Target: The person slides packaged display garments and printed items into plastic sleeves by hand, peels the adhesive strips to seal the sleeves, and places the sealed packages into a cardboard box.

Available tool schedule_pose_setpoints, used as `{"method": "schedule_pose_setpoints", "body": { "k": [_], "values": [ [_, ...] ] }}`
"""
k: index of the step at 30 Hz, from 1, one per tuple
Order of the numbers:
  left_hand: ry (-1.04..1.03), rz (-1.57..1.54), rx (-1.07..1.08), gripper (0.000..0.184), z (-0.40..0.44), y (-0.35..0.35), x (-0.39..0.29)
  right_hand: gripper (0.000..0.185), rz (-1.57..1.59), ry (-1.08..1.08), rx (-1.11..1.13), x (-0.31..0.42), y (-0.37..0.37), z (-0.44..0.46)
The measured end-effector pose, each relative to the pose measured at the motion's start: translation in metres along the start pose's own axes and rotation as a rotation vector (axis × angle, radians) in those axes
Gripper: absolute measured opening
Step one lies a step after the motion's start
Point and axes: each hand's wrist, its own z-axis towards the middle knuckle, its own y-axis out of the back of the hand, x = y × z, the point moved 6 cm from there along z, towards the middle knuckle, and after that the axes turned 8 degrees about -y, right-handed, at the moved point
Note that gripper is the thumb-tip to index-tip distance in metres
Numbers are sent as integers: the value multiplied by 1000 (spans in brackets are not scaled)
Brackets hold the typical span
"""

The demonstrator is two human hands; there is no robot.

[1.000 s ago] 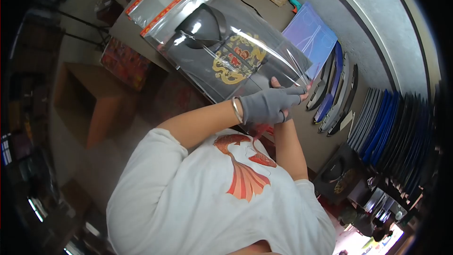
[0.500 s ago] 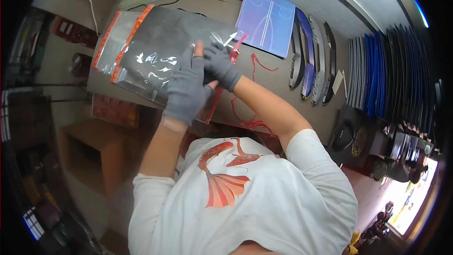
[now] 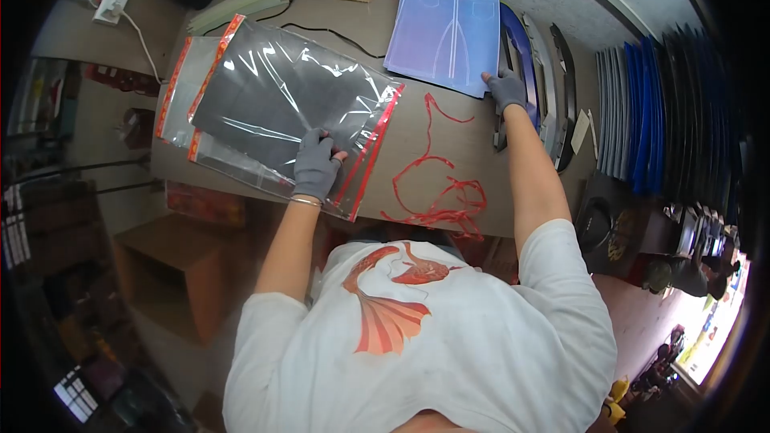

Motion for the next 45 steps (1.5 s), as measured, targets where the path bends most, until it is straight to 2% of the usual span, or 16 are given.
{"method": "schedule_pose_setpoints", "body": {
  "k": [3,4,6,10,14,16,18,22,24,28,30,32,36,40,43,45],
  "values": [
    [5,-58,27,22,8,14,-11,35,-258,302,-287,10,22,-2],
    [14,-54,28,22,9,18,-14,37,207,196,-148,-5,24,3],
    [-115,43,-104,20,13,34,-26,34,648,85,-107,5,56,-51],
    [81,-178,-35,20,22,40,-14,24,526,159,232,-30,87,-126],
    [165,-132,43,26,29,44,-15,23,435,-14,300,-65,77,-189],
    [201,-124,62,27,30,39,-9,22,458,-103,337,-76,61,-203],
    [76,-196,-101,20,29,39,-7,22,449,-115,368,-72,46,-210],
    [126,-185,-42,19,25,38,-15,24,446,-190,530,-60,6,-212],
    [-57,-44,-150,19,23,43,-26,26,416,-211,616,-59,-15,-210],
    [-148,159,-180,22,13,42,-34,32,364,-83,819,-45,-79,-185],
    [-130,168,-148,22,5,43,-39,30,197,-23,656,4,-95,-181],
    [-107,179,-123,22,-4,41,-43,26,555,-41,778,51,-120,-184],
    [-25,113,-149,21,-13,47,-35,27,565,2,962,73,-165,-184],
    [-55,-31,-189,19,-17,54,-35,32,560,-1,831,95,-188,-199],
    [-140,16,-264,15,-19,66,-44,39,419,215,719,110,-222,-173],
    [-122,-18,-228,16,-20,65,-42,37,782,339,884,127,-235,-167]
  ]
}}
